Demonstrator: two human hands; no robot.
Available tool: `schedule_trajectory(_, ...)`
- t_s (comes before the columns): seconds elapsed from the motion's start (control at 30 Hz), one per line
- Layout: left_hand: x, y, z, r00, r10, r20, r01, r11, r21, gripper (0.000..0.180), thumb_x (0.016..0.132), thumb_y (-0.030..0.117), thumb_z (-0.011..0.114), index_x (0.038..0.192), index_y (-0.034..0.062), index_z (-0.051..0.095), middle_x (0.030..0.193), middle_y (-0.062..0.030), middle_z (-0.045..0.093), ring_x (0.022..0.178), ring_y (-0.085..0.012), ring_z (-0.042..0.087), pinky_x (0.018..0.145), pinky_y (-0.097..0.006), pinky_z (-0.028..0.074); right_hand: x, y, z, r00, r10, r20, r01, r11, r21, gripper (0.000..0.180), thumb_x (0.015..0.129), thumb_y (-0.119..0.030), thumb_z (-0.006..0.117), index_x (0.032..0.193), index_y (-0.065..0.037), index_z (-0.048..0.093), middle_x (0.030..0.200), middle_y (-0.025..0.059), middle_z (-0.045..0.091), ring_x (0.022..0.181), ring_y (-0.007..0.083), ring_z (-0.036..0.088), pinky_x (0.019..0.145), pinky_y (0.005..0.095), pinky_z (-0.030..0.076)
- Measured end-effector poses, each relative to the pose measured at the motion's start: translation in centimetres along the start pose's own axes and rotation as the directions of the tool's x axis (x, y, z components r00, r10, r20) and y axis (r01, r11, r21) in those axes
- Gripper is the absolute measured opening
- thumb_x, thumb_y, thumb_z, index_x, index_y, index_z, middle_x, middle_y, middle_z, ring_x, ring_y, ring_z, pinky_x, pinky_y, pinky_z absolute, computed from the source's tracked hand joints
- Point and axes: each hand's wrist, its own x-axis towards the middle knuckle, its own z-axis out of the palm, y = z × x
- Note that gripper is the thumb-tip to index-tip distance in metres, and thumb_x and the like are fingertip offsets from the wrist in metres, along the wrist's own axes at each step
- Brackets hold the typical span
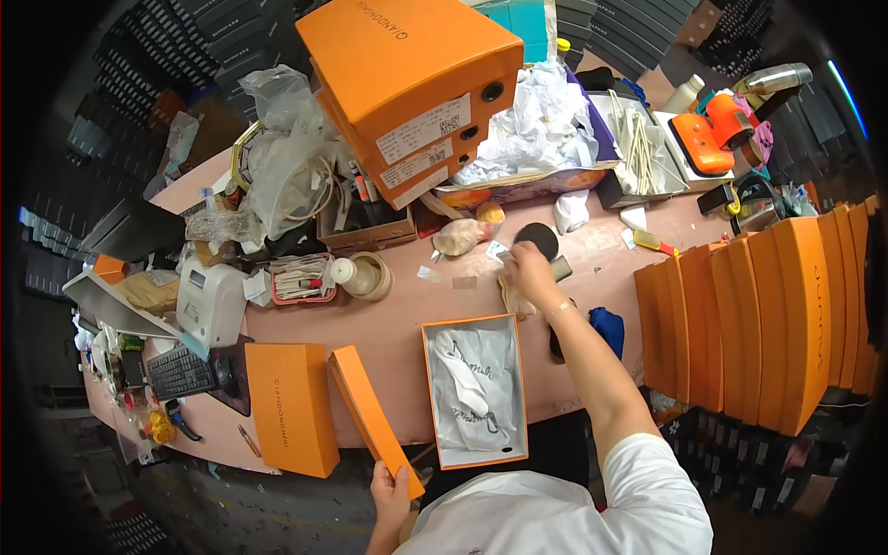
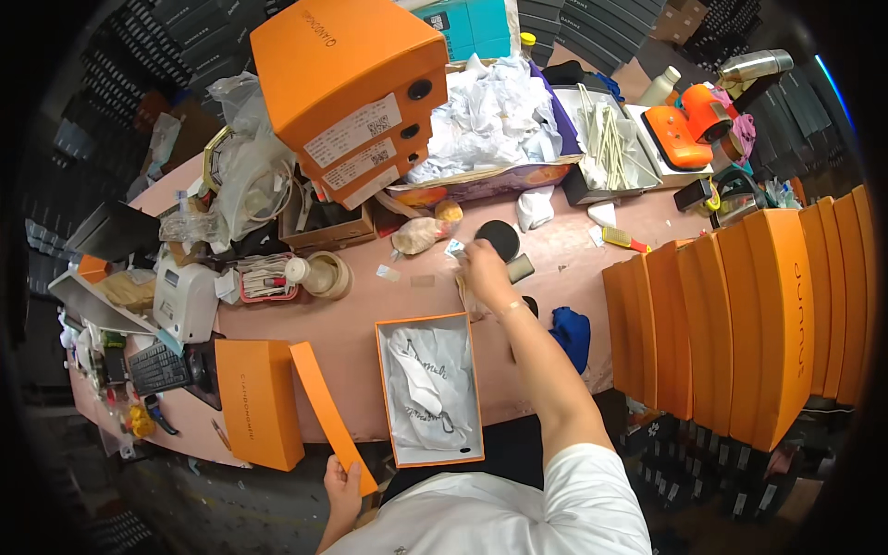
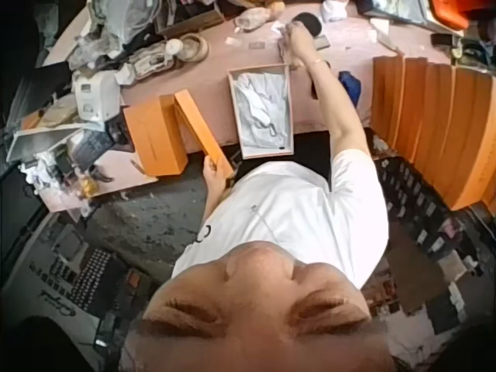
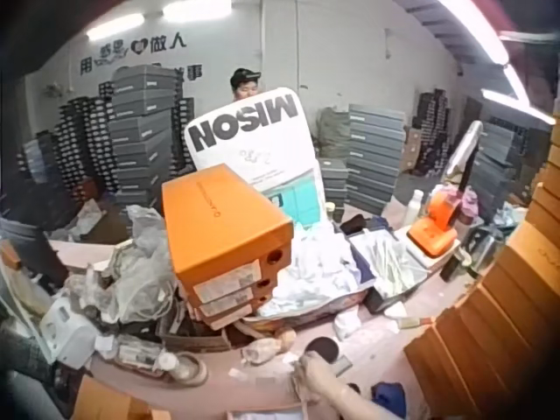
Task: Packing finished shoes into tissue paper and placing them into orange shoeboxes at a workstation.
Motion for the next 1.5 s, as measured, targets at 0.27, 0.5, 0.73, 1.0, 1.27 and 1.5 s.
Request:
schedule_trajectory(0.27, 0.0, 0.4, -0.3, 1.000, 0.000, -0.020, 0.000, 1.000, -0.009, 0.010, 0.095, 0.005, 0.055, 0.101, 0.0012, 0.049, 0.089, -0.0010, 0.057, 0.078, -0.0050, 0.052, 0.071, -0.020, 0.043, 2.5, 1.6, 6.5, 0.957, 0.235, 0.168, -0.157, 0.911, -0.381, 0.021, 0.089, -0.009, 0.048, 0.102, 0.001, 0.061, 0.105, 0.0197, 0.058, 0.098, 0.0362, 0.057, 0.078, 0.0425, 0.054)
schedule_trajectory(0.5, 0.1, -0.3, -0.9, 0.998, 0.051, -0.033, -0.052, 0.998, -0.021, 0.010, 0.094, 0.006, 0.056, 0.102, 0.0009, 0.051, 0.088, -0.0009, 0.058, 0.078, -0.0050, 0.053, 0.071, -0.020, 0.043, 2.4, 0.1, 4.8, 0.962, 0.247, 0.120, -0.171, 0.882, -0.439, 0.025, 0.081, -0.004, 0.053, 0.107, -0.003, 0.056, 0.106, 0.0237, 0.056, 0.100, 0.0400, 0.054, 0.082, 0.0455, 0.049)
schedule_trajectory(0.73, -0.1, -0.6, -1.9, 0.993, 0.110, -0.054, -0.112, 0.993, -0.037, 0.014, 0.094, 0.009, 0.058, 0.104, 0.0000, 0.052, 0.088, -0.0011, 0.058, 0.077, -0.0055, 0.053, 0.069, -0.020, 0.043, 3.4, 3.7, 6.7, 0.943, 0.330, 0.053, -0.303, 0.910, -0.283, 0.037, 0.076, -0.009, 0.067, 0.107, -0.001, 0.051, 0.103, 0.0266, 0.058, 0.093, 0.0446, 0.059, 0.080, 0.0478, 0.050)
schedule_trajectory(1.0, -0.7, 1.0, -2.2, 0.991, 0.120, -0.065, -0.123, 0.991, -0.043, 0.014, 0.095, 0.011, 0.058, 0.103, 0.0006, 0.053, 0.089, -0.0012, 0.059, 0.077, -0.0052, 0.053, 0.069, -0.020, 0.044, 1.3, 0.8, 4.0, 0.976, 0.197, 0.090, -0.188, 0.978, -0.092, 0.024, 0.081, -0.015, 0.067, 0.096, 0.002, 0.058, 0.091, 0.0224, 0.065, 0.085, 0.0357, 0.065, 0.077, 0.0432, 0.051)
schedule_trajectory(1.27, -1.9, 8.6, -1.9, 0.955, 0.271, 0.119, -0.220, 0.919, -0.327, 0.031, 0.096, 0.028, 0.058, 0.106, -0.0004, 0.054, 0.092, -0.0045, 0.063, 0.079, -0.0093, 0.057, 0.070, -0.023, 0.046, -12.8, -9.3, -5.8, 0.880, 0.188, 0.437, -0.329, 0.903, 0.275, 0.047, 0.090, -0.026, 0.065, 0.126, 0.001, 0.049, 0.104, 0.0122, 0.062, 0.084, 0.0160, 0.060, 0.072, 0.0315, 0.049)
schedule_trajectory(1.5, 4.9, 0.6, 3.6, 0.830, 0.070, 0.554, -0.194, 0.966, 0.169, 0.045, 0.100, 0.029, 0.048, 0.133, -0.0016, 0.046, 0.122, -0.0112, 0.057, 0.110, -0.0216, 0.056, 0.095, -0.033, 0.043, -21.2, -12.9, -7.6, 0.843, 0.440, 0.308, -0.515, 0.495, 0.700, 0.045, 0.095, -0.030, 0.057, 0.126, 0.002, 0.053, 0.111, 0.0119, 0.064, 0.091, 0.0184, 0.064, 0.079, 0.0311, 0.050)
